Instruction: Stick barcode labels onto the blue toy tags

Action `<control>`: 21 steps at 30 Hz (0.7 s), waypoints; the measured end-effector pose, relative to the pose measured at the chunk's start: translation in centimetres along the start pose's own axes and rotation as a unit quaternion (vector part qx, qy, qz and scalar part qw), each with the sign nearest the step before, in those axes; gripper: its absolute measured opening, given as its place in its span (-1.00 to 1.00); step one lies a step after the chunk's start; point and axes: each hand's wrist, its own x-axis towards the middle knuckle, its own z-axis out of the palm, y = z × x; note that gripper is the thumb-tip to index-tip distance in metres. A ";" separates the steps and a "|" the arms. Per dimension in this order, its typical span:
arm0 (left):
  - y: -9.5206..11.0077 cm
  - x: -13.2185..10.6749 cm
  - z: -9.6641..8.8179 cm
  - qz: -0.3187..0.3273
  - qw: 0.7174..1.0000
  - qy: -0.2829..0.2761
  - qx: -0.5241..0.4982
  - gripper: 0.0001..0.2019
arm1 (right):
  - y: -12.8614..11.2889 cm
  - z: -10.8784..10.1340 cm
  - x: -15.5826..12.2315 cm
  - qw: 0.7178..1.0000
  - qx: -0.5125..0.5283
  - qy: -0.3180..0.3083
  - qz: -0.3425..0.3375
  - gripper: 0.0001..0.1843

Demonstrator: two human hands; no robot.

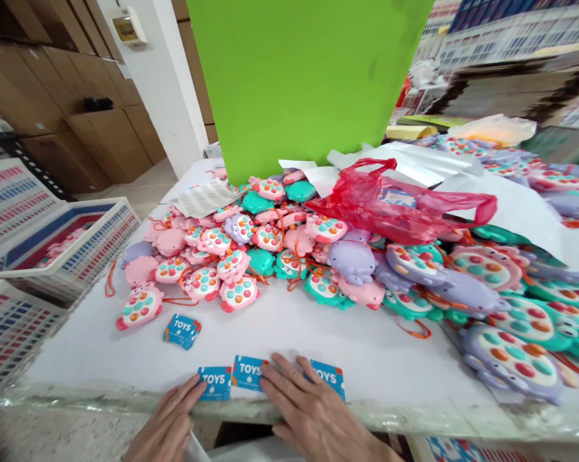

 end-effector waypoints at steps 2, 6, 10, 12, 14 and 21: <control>0.1 -0.1 0.0 -0.010 1.000 0.004 -0.001 -0.75 | 0.5 -0.3 -0.6 1.000 -0.016 0.003 0.001 -0.45; 1.6 1.5 0.1 0.009 0.999 0.009 -0.034 -0.76 | 0.4 -0.6 -1.3 1.000 -0.028 0.011 0.001 -0.49; 3.6 4.6 0.6 0.036 0.994 0.027 -0.097 -0.74 | 0.3 -0.2 -3.6 0.996 -0.029 0.042 0.070 -0.44; 4.4 6.0 0.8 0.041 0.993 0.002 -0.112 -0.74 | 0.5 0.3 -5.2 0.991 -0.051 0.054 0.108 -0.39; 5.0 7.1 1.1 0.058 0.991 -0.037 -0.111 -0.72 | 0.7 0.8 -6.3 0.988 -0.070 0.057 0.122 -0.38; 5.9 7.9 1.5 0.054 0.988 -0.040 -0.139 -0.55 | 1.1 0.5 -5.8 0.993 -0.028 0.060 0.098 -0.48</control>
